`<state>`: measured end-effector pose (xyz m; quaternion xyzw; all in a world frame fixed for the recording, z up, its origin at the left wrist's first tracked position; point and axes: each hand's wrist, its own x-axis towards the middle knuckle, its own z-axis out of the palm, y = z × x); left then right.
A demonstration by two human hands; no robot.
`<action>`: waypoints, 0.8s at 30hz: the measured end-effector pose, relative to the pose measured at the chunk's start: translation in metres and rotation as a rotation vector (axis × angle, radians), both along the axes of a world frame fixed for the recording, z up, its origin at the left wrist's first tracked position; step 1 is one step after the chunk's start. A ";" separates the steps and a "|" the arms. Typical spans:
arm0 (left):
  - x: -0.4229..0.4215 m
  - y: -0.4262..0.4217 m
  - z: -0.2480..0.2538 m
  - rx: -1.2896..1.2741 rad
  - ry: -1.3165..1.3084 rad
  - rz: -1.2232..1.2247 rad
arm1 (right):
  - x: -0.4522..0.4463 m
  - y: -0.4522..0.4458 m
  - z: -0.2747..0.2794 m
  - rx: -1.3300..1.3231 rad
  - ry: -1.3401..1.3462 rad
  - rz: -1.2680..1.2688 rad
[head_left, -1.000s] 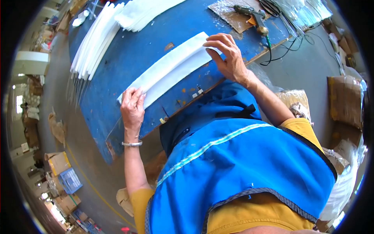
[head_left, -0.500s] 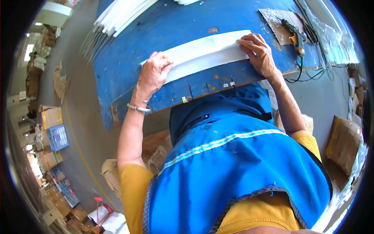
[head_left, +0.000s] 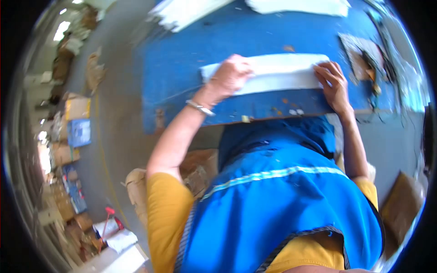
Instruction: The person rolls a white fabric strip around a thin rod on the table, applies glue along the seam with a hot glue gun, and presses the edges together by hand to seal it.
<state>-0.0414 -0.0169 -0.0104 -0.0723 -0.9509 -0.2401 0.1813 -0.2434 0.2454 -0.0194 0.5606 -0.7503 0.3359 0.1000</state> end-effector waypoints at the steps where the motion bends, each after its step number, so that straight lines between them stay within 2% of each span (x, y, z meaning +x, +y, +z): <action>1: -0.002 -0.001 0.001 -0.009 -0.009 -0.022 | 0.000 -0.001 0.000 -0.015 -0.001 -0.001; 5: -0.003 0.005 0.002 -0.174 0.016 -0.027 | 0.004 -0.002 0.001 0.002 -0.047 -0.022; 8: 0.000 0.009 -0.001 -0.125 -0.030 0.042 | 0.005 -0.001 0.003 -0.009 -0.069 -0.024; 11: -0.002 0.010 0.007 -0.206 -0.060 -0.021 | 0.004 -0.002 0.003 -0.013 -0.070 -0.011; 17: -0.003 0.016 0.011 -0.277 0.016 0.003 | 0.005 -0.002 0.003 -0.008 -0.081 -0.020; 20: -0.010 0.018 0.016 -0.296 -0.025 0.004 | 0.003 -0.002 0.003 -0.018 -0.022 0.000; 23: -0.018 0.015 0.004 -0.053 -0.111 -0.002 | 0.005 -0.001 0.004 -0.007 -0.034 -0.009; 24: -0.019 0.015 0.003 -0.048 -0.090 -0.015 | 0.006 -0.001 0.005 -0.006 -0.041 -0.013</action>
